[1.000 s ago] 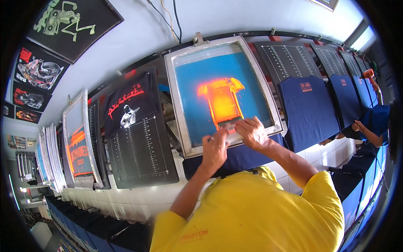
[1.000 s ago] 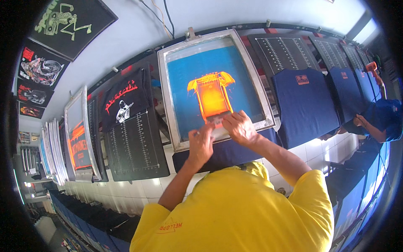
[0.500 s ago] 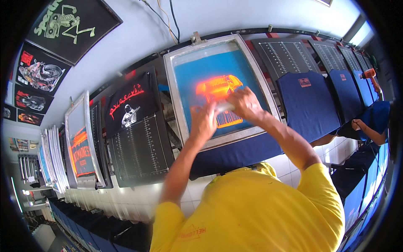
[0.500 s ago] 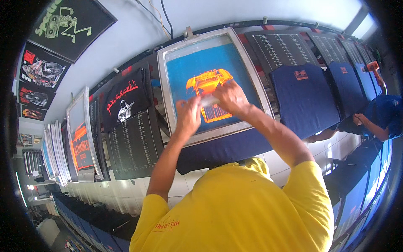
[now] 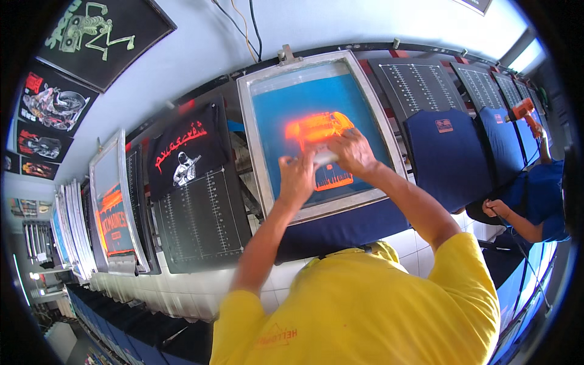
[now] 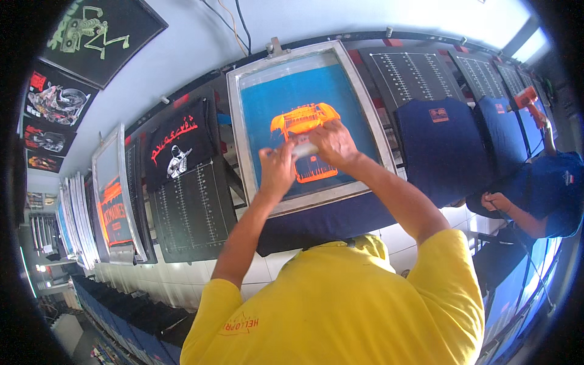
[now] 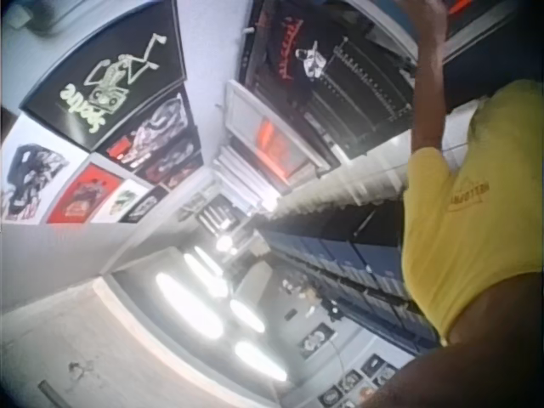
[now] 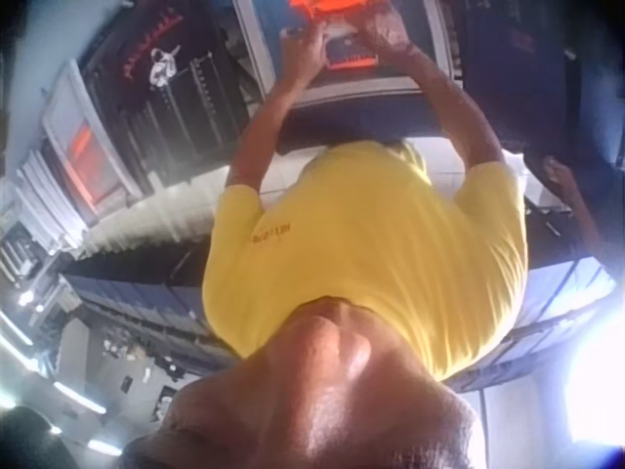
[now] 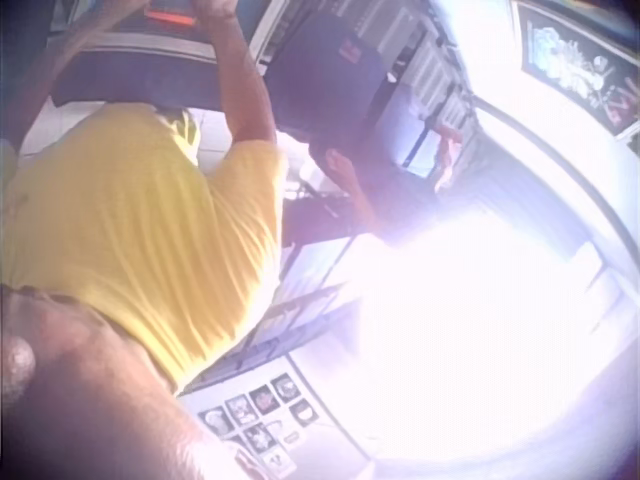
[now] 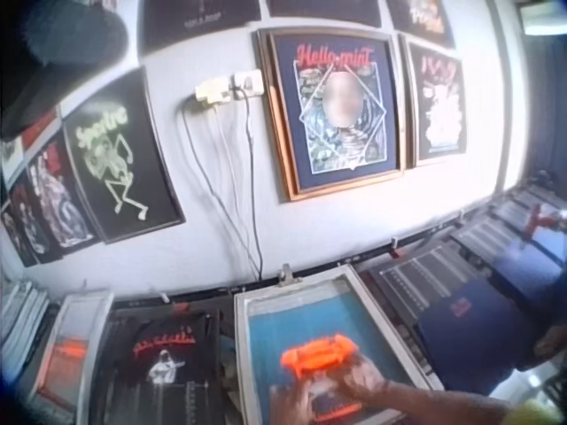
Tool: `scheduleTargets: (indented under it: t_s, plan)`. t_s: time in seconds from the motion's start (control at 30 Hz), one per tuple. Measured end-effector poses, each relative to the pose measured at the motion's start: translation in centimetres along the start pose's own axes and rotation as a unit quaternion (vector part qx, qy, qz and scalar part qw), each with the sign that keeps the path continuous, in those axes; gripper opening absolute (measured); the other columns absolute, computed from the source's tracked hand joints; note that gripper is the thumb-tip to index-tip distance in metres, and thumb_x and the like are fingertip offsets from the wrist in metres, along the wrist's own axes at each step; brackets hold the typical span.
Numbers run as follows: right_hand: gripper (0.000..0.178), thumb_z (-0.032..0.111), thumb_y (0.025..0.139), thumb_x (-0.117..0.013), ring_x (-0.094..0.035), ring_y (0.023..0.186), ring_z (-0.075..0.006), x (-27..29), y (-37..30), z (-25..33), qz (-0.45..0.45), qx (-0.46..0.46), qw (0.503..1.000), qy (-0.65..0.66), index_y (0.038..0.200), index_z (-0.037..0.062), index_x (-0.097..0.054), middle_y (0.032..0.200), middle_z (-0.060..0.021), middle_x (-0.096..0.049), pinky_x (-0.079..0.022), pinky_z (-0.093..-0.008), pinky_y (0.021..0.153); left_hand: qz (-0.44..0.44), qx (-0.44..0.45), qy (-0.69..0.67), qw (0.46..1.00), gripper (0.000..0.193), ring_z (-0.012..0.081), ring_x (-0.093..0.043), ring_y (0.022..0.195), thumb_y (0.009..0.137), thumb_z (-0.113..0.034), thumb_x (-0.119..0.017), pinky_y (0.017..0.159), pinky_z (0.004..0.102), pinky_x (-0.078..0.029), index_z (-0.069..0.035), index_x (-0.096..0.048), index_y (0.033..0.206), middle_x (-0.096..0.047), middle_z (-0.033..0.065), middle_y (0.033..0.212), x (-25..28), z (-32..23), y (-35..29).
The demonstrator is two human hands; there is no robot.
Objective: The person applies ink to a garment through a screen using a squeegee, then lifts and moves the screen to subsequent printing stations.
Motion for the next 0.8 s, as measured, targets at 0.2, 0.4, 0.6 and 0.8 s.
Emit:
scheduleTargets:
  t_s: [0.2, 0.4, 0.6, 0.8]
  plan:
    - [0.019, 0.017, 0.072, -0.075, -0.067, 0.095, -0.0275, 1.4, 5.4, -3.1, 0.131, -0.059, 0.989, -0.010, 0.089, 0.0112, -0.068, 0.092, -0.0082, -0.070, -0.049, -0.0425, 0.088, 0.041, 0.016, -0.013, 0.999, 0.025, 0.0299, -0.067, 0.090, 0.099, -0.013, -0.054, 0.088, 0.0454, -0.037, -0.005, -0.057, 0.122, -0.071, 0.0141, 0.104, 0.7, 3.0, 5.3]
    - [0.018, 0.014, 0.072, -0.075, -0.065, 0.091, -0.0263, 5.7, 5.1, -2.1, 0.051, -0.020, 0.998, -0.013, 0.088, 0.0127, -0.068, 0.091, -0.0057, -0.069, -0.047, -0.0423, 0.082, 0.017, 0.006, -0.048, 0.999, 0.025, 0.0293, -0.066, 0.097, 0.101, -0.015, -0.051, 0.093, 0.0446, -0.036, -0.006, -0.057, 0.124, -0.070, 0.0124, 0.110, 3.4, 0.7, 6.1]
    - [0.025, 0.013, 0.066, -0.076, -0.062, 0.086, -0.0239, 7.3, -0.8, 2.4, -0.040, 0.011, 0.999, -0.002, 0.089, 0.0107, -0.065, 0.092, -0.0035, -0.067, -0.044, -0.0407, 0.073, -0.015, -0.019, -0.047, 0.999, 0.036, 0.0247, -0.064, 0.107, 0.092, -0.010, -0.062, 0.102, 0.0496, -0.031, -0.008, -0.053, 0.128, -0.069, 0.0082, 0.118, 4.4, -3.7, 0.1]
    - [0.030, 0.014, 0.065, -0.074, -0.060, 0.091, -0.0235, 4.4, -8.4, 5.2, -0.036, -0.007, 0.999, -0.012, 0.092, 0.0100, -0.064, 0.102, -0.0038, -0.066, -0.045, -0.0394, 0.076, 0.009, -0.033, -0.041, 0.999, 0.039, 0.0214, -0.060, 0.119, 0.091, -0.013, -0.065, 0.105, 0.0511, -0.028, -0.010, -0.053, 0.127, -0.064, 0.0059, 0.127, -0.2, -5.4, -6.6]
Point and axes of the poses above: each hand's wrist, its own y-axis towards the middle knuckle, its own x-axis out of the back of the hand, z = x × y, the point moved 4 cm from there along y, towards the middle knuckle
